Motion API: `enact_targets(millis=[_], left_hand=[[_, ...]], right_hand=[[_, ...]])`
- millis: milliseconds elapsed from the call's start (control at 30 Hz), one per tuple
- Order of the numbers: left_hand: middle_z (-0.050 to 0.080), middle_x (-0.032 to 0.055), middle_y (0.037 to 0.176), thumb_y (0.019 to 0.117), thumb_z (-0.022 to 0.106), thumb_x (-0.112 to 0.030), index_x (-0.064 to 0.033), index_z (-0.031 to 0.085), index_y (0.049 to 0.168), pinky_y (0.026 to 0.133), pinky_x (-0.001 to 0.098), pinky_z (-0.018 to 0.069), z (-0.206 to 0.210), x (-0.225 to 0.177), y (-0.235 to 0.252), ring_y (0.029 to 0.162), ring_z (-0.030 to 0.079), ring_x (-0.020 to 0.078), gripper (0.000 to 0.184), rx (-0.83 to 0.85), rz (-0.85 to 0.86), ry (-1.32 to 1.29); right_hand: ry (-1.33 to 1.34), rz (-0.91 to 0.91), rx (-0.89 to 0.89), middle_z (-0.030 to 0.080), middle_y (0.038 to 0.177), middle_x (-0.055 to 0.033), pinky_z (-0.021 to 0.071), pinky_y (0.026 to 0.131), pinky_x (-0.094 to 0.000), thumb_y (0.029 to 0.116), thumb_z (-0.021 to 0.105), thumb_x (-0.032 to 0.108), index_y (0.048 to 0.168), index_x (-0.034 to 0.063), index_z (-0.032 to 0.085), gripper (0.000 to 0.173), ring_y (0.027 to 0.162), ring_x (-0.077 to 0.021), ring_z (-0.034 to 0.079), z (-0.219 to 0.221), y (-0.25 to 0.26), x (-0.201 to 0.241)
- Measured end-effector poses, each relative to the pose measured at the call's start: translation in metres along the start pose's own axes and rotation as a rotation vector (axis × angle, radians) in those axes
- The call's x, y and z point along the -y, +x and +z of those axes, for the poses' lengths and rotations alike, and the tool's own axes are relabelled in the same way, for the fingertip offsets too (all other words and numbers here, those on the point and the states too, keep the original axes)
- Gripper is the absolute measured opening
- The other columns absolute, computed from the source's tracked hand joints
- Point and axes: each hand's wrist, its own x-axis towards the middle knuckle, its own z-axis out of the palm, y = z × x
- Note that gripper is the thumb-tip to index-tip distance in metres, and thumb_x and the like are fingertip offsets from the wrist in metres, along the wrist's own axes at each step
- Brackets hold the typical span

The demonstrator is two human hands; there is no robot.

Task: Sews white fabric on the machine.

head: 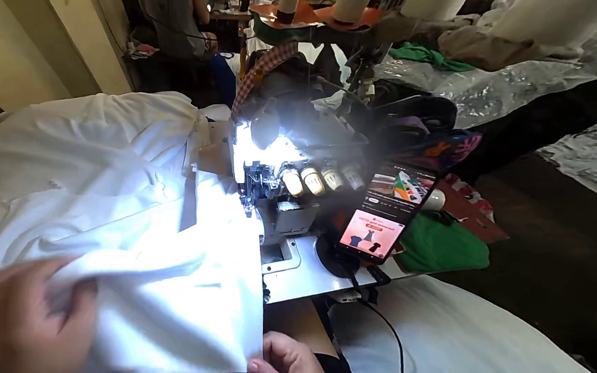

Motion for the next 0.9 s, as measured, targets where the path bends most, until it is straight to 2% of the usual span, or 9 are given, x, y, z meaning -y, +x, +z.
enact_targets(millis=[67,167,267,333,400,500,567,767,900], left_hand=[[0.059,0.0385,0.119,0.096,0.061,-0.017,0.0118,0.063,0.118,0.099,0.0652,0.0422,0.024,-0.016,0.022,0.117,0.054,0.0553,0.036,0.061,-0.021,-0.026],[0.072,0.0217,0.11,0.0985,0.058,-0.016,0.001,0.074,0.109,0.089,0.0527,0.055,0.054,-0.073,0.021,0.105,0.069,0.0374,0.025,0.203,0.099,-0.175],[0.076,0.0054,0.113,0.1015,0.052,-0.029,-0.0125,0.078,0.111,0.09,0.047,0.0559,0.085,-0.107,0.007,0.103,0.072,0.0234,0.032,0.308,0.167,-0.204],[0.076,0.0014,0.114,0.1013,0.05,-0.035,-0.0153,0.079,0.11,0.094,0.0486,0.0548,0.104,-0.105,0.01,0.106,0.072,0.0214,0.036,0.257,0.165,-0.162],[0.076,-0.0007,0.116,0.0994,0.05,-0.035,-0.0153,0.08,0.109,0.098,0.0485,0.054,0.118,-0.097,0.023,0.111,0.071,0.0192,0.037,0.24,0.162,-0.146],[0.075,0.0001,0.118,0.0966,0.051,-0.034,-0.0161,0.079,0.11,0.1,0.0478,0.0527,0.13,-0.089,0.049,0.117,0.067,0.0199,0.036,0.325,0.13,-0.134],[0.073,0.0048,0.112,0.0965,0.057,-0.035,-0.0128,0.078,0.101,0.094,0.0507,0.0545,0.137,-0.084,0.068,0.111,0.068,0.0239,0.03,0.388,0.1,-0.131],[0.067,0.0147,0.113,0.09,0.07,-0.015,-0.0044,0.074,0.102,0.091,0.0612,0.0479,0.154,-0.076,0.113,0.113,0.061,0.0372,0.017,0.495,0.011,-0.056],[0.068,0.0134,0.1,0.0968,0.068,-0.014,-0.0031,0.071,0.102,0.089,0.0523,0.0521,0.164,-0.062,0.108,0.098,0.065,0.0297,0.013,0.377,-0.132,-0.26]], right_hand=[[-0.017,-0.046,-0.042,0.072,0.085,-0.006,0.0613,0.071,-0.0303,0.095,0.066,0.004,0.099,-0.0048,0.069,0.01,0.075,-0.0097,0.071,0.0,0.014,0.006],[0.012,-0.049,-0.109,0.073,0.084,-0.0053,0.0617,0.07,-0.0297,0.0938,0.066,0.001,0.106,-0.0049,0.066,0.013,0.073,-0.0099,0.071,0.0,0.034,0.018],[0.014,-0.081,-0.163,0.072,0.081,-0.003,0.0611,0.067,-0.0312,0.0917,0.068,-0.002,0.122,-0.0023,0.054,0.033,0.07,-0.0107,0.07,-0.004,0.054,0.032],[-0.013,-0.158,-0.198,0.073,0.08,-0.0013,0.0618,0.066,-0.0307,0.0907,0.07,-0.002,0.125,0.0016,0.05,0.04,0.069,-0.0103,0.071,-0.008,0.069,0.037],[-0.086,-0.304,-0.234,0.073,0.083,-0.0004,0.061,0.063,-0.0266,0.0903,0.07,-0.001,0.121,0.0013,0.056,0.035,0.068,-0.0079,0.07,-0.012,0.087,0.038],[-0.296,-0.482,-0.285,0.072,0.089,0.0005,0.0593,0.061,-0.0215,0.0966,0.064,0.009,0.112,0.0047,0.072,0.018,0.069,-0.0035,0.067,-0.019,0.11,0.04],[-0.424,-0.487,-0.317,0.074,0.09,0.0027,0.0594,0.062,-0.0218,0.0993,0.059,0.014,0.109,0.0099,0.077,0.021,0.069,-0.002,0.068,-0.021,0.116,0.048],[-0.441,-0.453,-0.315,0.074,0.09,0.0021,0.0577,0.061,-0.0209,0.0994,0.056,0.013,0.11,0.0096,0.078,0.024,0.067,-0.0016,0.066,-0.016,0.114,0.055],[-0.432,-0.442,-0.302,0.072,0.085,0.0025,0.0579,0.058,-0.0211,0.0995,0.057,0.012,0.105,0.0087,0.077,0.021,0.064,-0.002,0.065,-0.016,0.11,0.059]])
